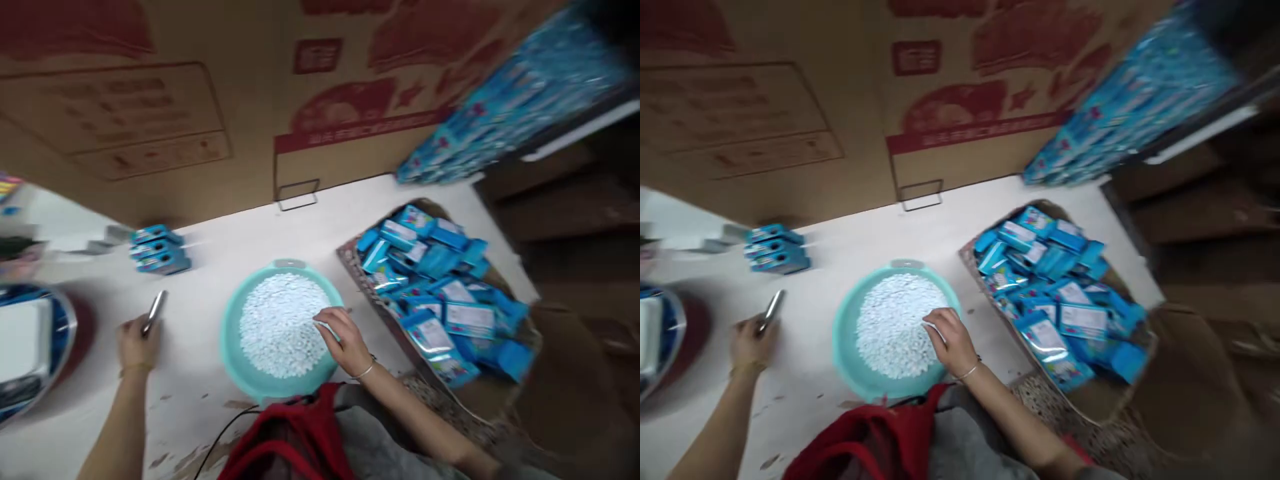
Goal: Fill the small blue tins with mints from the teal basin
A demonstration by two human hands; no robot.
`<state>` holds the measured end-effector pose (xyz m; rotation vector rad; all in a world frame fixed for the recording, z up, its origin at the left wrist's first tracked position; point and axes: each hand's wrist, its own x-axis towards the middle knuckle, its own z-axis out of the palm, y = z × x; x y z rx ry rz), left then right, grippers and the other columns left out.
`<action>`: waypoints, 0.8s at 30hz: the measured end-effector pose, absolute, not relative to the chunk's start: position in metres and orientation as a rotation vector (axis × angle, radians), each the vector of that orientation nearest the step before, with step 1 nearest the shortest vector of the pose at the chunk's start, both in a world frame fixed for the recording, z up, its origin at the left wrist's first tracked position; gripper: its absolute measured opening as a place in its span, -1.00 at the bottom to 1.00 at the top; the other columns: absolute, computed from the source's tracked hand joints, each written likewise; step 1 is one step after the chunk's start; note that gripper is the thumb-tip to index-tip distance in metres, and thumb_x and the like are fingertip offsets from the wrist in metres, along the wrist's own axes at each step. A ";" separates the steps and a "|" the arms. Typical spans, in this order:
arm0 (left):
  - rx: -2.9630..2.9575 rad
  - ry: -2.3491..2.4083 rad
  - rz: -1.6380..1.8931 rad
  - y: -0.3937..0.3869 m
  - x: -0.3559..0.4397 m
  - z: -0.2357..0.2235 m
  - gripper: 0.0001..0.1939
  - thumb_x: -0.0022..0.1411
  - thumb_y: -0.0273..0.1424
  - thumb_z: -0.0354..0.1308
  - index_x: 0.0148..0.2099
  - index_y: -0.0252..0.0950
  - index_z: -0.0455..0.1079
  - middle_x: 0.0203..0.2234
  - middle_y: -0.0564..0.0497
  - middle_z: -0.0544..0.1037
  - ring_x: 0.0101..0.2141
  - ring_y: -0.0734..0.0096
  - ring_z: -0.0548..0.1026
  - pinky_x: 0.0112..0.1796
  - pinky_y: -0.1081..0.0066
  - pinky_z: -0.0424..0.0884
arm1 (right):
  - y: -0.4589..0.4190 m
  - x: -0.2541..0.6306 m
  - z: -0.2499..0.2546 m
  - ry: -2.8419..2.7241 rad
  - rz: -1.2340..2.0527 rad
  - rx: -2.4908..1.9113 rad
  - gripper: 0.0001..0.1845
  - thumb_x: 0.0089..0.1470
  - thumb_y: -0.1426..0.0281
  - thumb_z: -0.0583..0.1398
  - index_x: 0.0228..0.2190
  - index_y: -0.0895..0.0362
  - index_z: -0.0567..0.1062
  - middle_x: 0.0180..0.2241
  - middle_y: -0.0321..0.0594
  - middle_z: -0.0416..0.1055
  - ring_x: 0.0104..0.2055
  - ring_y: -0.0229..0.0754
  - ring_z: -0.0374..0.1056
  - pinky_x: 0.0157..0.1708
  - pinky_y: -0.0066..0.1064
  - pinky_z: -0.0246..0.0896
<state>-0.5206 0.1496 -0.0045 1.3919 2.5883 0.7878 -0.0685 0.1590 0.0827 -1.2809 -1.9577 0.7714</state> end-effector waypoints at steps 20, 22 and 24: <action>0.924 2.101 1.150 0.127 -0.319 0.053 -0.60 -0.14 -0.22 0.18 -0.21 -0.29 0.33 -0.44 0.08 0.45 -0.40 0.40 0.43 -0.27 0.34 0.41 | 0.142 0.135 0.108 -1.168 0.712 -1.915 -0.37 -0.25 -0.04 0.32 -0.24 0.13 0.38 -0.27 -0.08 0.49 -0.18 0.05 0.40 -0.14 -0.06 0.30; 0.924 2.009 1.205 0.124 -0.297 0.067 -0.61 -0.13 -0.23 0.20 -0.22 -0.30 0.32 -0.41 0.05 0.46 -0.36 0.40 0.44 -0.21 0.33 0.41 | 0.147 0.115 0.120 -0.786 0.946 -1.692 -0.49 -0.16 0.06 0.31 -0.22 0.09 0.38 -0.25 -0.17 0.51 -0.20 -0.03 0.43 -0.16 -0.10 0.35; 0.918 1.912 1.269 0.119 -0.275 0.087 -0.62 -0.11 -0.24 0.23 -0.23 -0.30 0.31 -0.40 0.05 0.47 -0.35 0.41 0.45 -0.22 0.36 0.42 | 0.148 0.090 0.126 -0.491 1.262 -1.456 -0.60 -0.07 0.14 0.26 -0.20 0.05 0.39 -0.23 -0.22 0.53 -0.21 -0.05 0.46 -0.20 -0.10 0.39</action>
